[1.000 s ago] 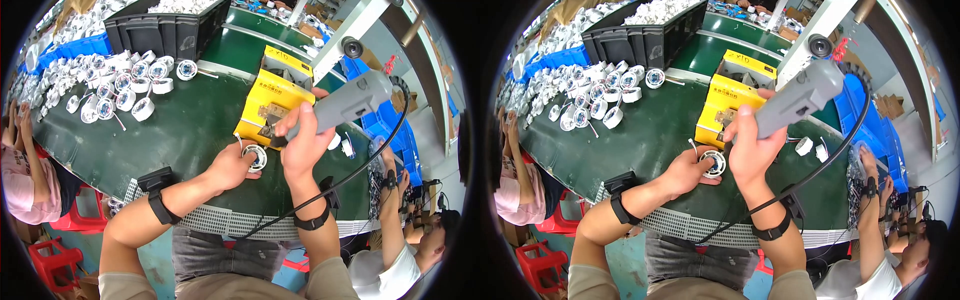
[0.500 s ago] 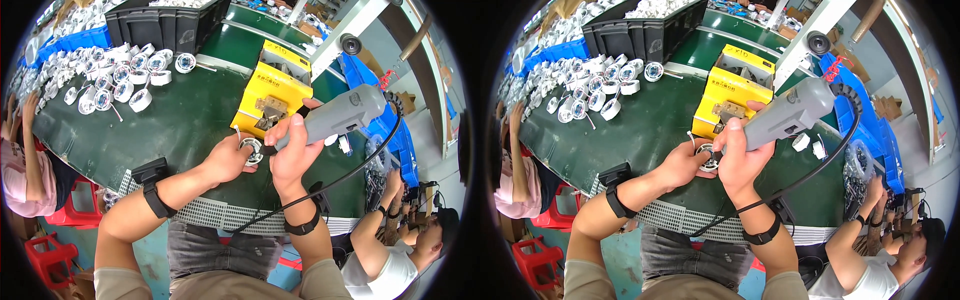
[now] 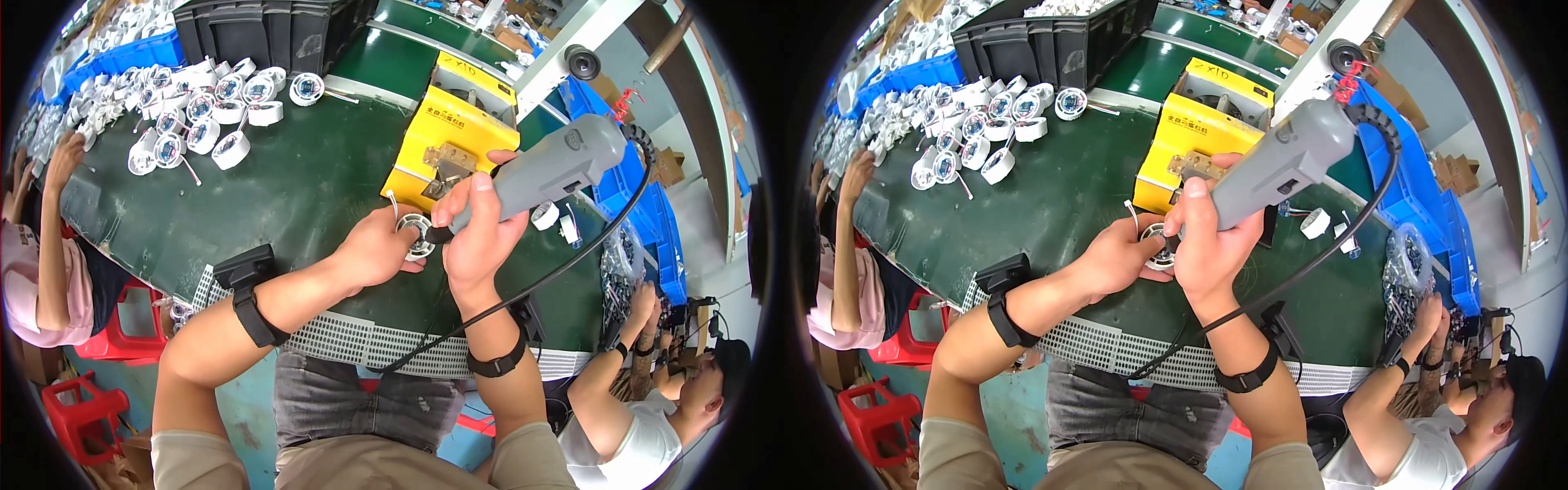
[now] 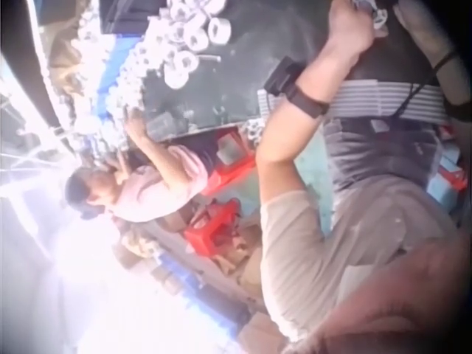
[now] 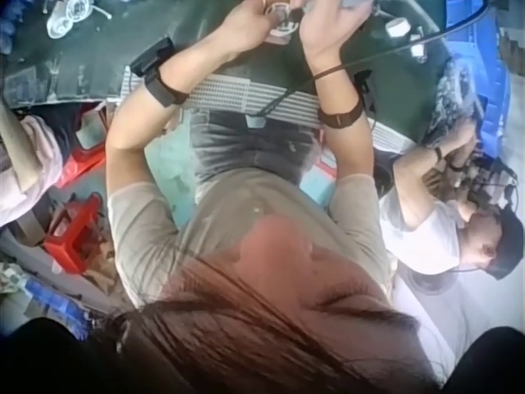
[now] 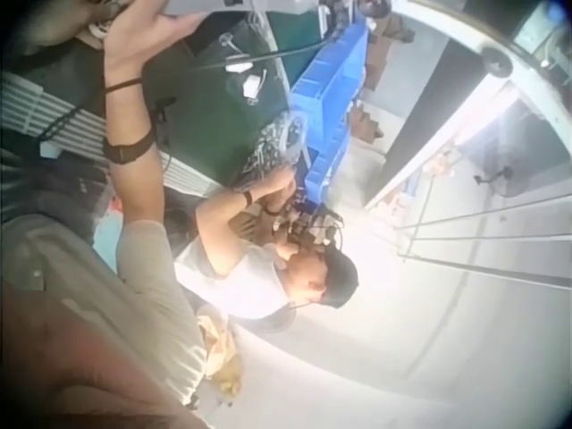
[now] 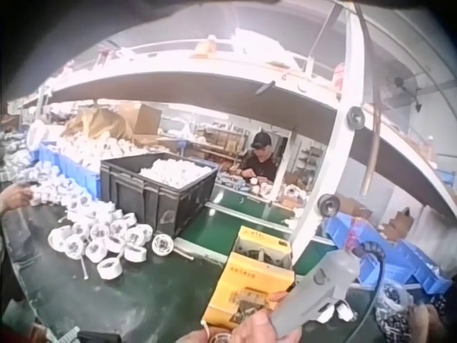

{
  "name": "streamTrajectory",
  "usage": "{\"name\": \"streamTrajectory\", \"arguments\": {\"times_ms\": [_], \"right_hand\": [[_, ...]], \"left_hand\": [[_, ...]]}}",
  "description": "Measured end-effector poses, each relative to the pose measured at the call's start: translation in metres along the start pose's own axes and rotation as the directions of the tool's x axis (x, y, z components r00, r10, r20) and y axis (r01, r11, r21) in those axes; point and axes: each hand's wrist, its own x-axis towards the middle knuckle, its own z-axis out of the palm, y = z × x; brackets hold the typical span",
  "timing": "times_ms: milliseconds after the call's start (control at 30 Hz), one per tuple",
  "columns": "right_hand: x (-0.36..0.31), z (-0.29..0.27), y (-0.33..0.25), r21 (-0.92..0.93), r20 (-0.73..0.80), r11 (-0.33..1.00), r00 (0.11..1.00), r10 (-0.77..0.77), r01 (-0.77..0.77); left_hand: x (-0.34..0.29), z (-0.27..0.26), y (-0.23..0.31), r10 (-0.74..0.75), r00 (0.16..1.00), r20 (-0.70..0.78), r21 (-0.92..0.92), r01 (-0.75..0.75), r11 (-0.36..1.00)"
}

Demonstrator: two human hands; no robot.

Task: The person picks up a camera housing, inserts a circuit board, and secures it with a screw using a power screwdriver, repeating the process for a second unit.

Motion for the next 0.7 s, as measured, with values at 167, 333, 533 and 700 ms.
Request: {"name": "streamTrajectory", "arguments": {"times_ms": [167, 333, 533, 700], "right_hand": [[-0.004, -0.002, 0.005, 0.069, 0.05, 0.998, 0.999, -0.015, 0.012], [-0.005, -0.007, 0.01, 0.047, 0.114, 0.998, 0.993, -0.035, 0.03], [0.008, -0.031, 0.021, 0.028, 0.179, 0.984, 0.967, -0.18, 0.178], [0.02, -0.038, 0.027, -0.111, -0.108, 0.956, 0.953, -0.283, 0.271]], "left_hand": [[-0.001, 0.004, -0.001, 0.021, 1.0, -0.022, 0.025, -0.02, 0.999], [0.008, 0.002, -0.007, 0.08, 0.995, -0.06, -0.011, -0.081, 0.997], [-0.003, -0.037, 0.022, 0.557, 0.797, -0.233, 0.892, -0.053, 0.449], [-0.009, -0.108, 0.027, 0.806, 0.362, -0.469, 0.883, 0.16, 0.441]]}}
